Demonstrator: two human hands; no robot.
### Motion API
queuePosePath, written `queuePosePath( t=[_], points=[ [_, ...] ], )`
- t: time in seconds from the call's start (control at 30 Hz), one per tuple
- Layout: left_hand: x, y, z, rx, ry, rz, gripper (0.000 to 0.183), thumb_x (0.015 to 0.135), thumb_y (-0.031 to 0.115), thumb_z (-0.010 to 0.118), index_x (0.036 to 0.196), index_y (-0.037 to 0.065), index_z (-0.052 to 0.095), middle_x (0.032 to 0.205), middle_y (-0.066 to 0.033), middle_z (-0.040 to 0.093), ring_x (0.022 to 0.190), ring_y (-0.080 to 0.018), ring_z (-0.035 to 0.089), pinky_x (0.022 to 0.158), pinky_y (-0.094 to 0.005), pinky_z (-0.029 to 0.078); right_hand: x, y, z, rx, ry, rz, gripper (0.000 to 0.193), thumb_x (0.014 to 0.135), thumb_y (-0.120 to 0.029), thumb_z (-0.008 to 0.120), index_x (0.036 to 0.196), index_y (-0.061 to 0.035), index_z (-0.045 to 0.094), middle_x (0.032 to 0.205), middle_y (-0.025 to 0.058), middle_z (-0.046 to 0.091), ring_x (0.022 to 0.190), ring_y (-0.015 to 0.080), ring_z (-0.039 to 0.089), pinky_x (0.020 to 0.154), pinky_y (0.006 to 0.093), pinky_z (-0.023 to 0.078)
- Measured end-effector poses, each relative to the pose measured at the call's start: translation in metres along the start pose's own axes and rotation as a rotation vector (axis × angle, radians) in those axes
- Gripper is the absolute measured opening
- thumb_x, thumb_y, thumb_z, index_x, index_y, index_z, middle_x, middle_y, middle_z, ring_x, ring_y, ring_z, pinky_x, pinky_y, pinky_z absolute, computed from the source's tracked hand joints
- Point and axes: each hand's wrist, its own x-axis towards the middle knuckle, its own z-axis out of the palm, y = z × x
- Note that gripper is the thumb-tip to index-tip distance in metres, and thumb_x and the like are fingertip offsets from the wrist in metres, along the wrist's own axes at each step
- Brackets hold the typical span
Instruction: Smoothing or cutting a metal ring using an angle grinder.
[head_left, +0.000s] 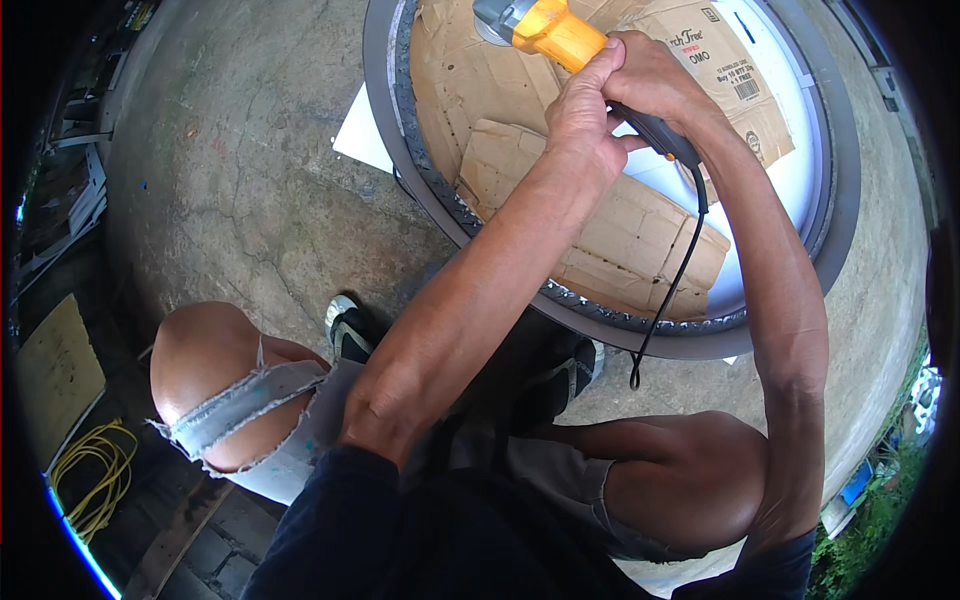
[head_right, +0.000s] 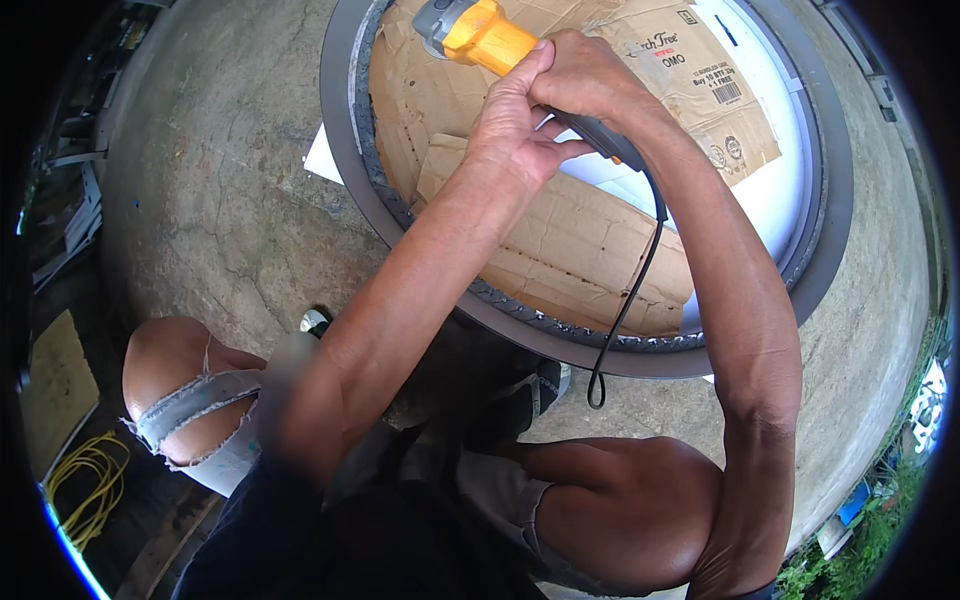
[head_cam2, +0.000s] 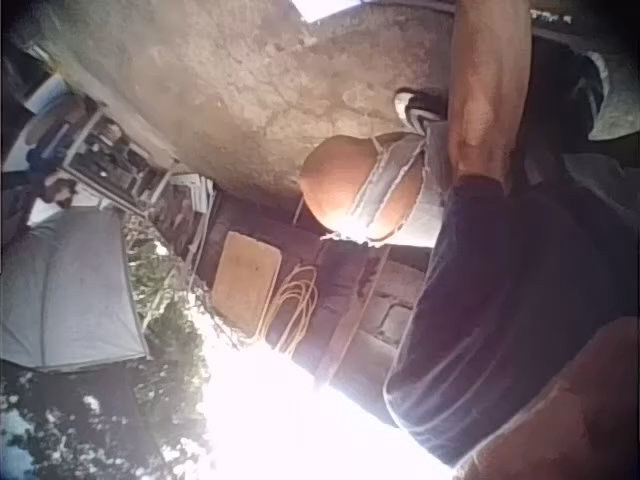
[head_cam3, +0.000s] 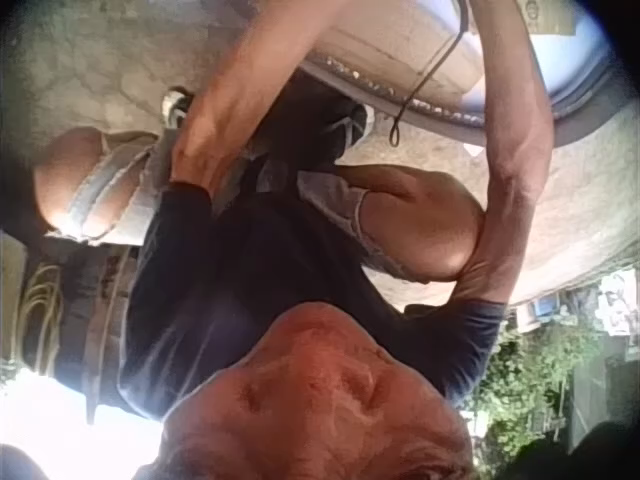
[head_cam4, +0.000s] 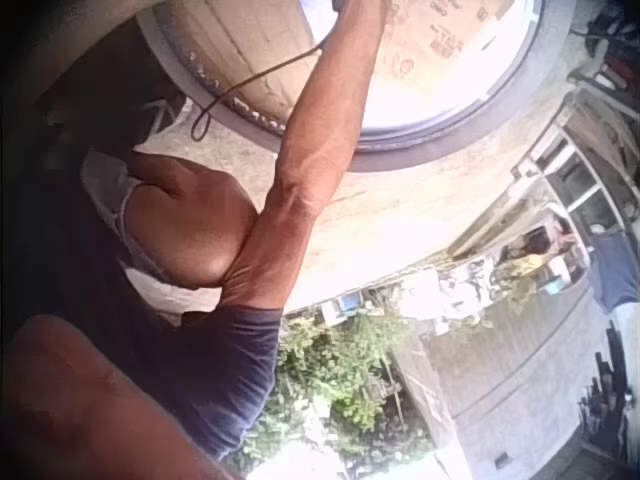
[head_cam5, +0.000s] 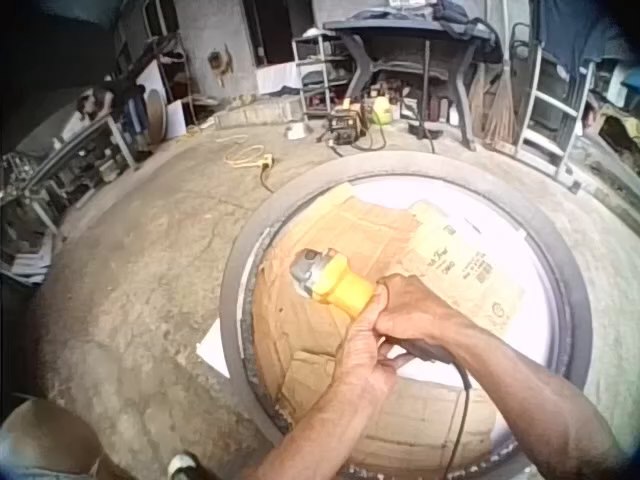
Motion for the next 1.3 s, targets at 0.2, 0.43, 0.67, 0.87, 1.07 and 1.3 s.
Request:
queuePosePath(
  t=[0.2, 0.43, 0.67, 0.87, 1.07, 1.3],
  points=[
    [0.001, 0.0, 0.003, 0.037, 0.022, -0.016, 0.076, 0.081, 0.036, 0.079, 0.139, 0.006, 0.04, 0.138, -0.0179, 0.04, 0.13, -0.0409, 0.041, 0.1, -0.0737, 0.034, 0.006, 0.011, 0.005, 0.13, -0.022, 0.023, 0.034, 0.074, -0.011, 0.064, 0.103, 0.0064, 0.061, 0.086, 0.018, 0.067, 0.072, 0.0226, 0.067, 0.064, 0.0348, 0.053],
    [-0.007, 0.01, -0.002, 0.0, 0.154, -0.08, 0.051, 0.076, 0.02, 0.083, 0.117, 0.001, 0.058, 0.115, -0.014, 0.058, 0.108, -0.0309, 0.057, 0.084, -0.0667, 0.05, 0.0, 0.017, 0.013, 0.23, -0.093, 0.054, 0.045, 0.064, -0.013, 0.071, 0.105, 0.0053, 0.061, 0.086, 0.0158, 0.068, 0.078, 0.0233, 0.066, 0.071, 0.0346, 0.051],
    [-0.007, 0.024, -0.006, -0.042, 0.041, -0.106, 0.048, 0.077, 0.023, 0.083, 0.115, 0.004, 0.061, 0.109, -0.0109, 0.064, 0.101, -0.0252, 0.062, 0.085, -0.0568, 0.051, -0.004, -0.008, 0.009, 0.207, -0.053, 0.105, 0.052, 0.062, -0.01, 0.075, 0.11, 0.0035, 0.06, 0.091, 0.0144, 0.068, 0.082, 0.0216, 0.066, 0.076, 0.0317, 0.051],
    [0.002, 0.042, -0.002, -0.159, 0.014, -0.099, 0.042, 0.075, 0.022, 0.084, 0.108, 0.003, 0.064, 0.1, -0.0079, 0.067, 0.091, -0.0187, 0.064, 0.076, -0.045, 0.055, 0.011, -0.039, -0.003, 0.073, -0.082, 0.219, 0.059, 0.062, -0.015, 0.078, 0.115, 0.0012, 0.059, 0.1, 0.0149, 0.068, 0.097, 0.0252, 0.065, 0.089, 0.0354, 0.048],
    [0.007, 0.071, -0.021, -0.132, 0.15, -0.067, 0.04, 0.077, 0.029, 0.083, 0.103, 0.005, 0.064, 0.1, -0.0063, 0.067, 0.096, -0.0191, 0.062, 0.081, -0.0485, 0.05, 0.043, -0.069, 0.013, -0.17, -0.146, 0.102, 0.051, 0.067, -0.022, 0.075, 0.111, -0.0006, 0.058, 0.097, 0.0177, 0.068, 0.092, 0.0294, 0.066, 0.085, 0.0385, 0.05],
    [0.005, 0.072, -0.039, -0.235, 0.187, 0.053, 0.042, 0.081, 0.025, 0.08, 0.11, 0.002, 0.06, 0.104, -0.0067, 0.064, 0.092, -0.017, 0.063, 0.078, -0.0361, 0.053, 0.053, -0.078, 0.046, -0.2, -0.142, 0.073, 0.032, 0.077, -0.017, 0.065, 0.104, -0.0012, 0.056, 0.098, 0.0249, 0.067, 0.094, 0.0386, 0.067, 0.082, 0.0449, 0.051]
  ],
)
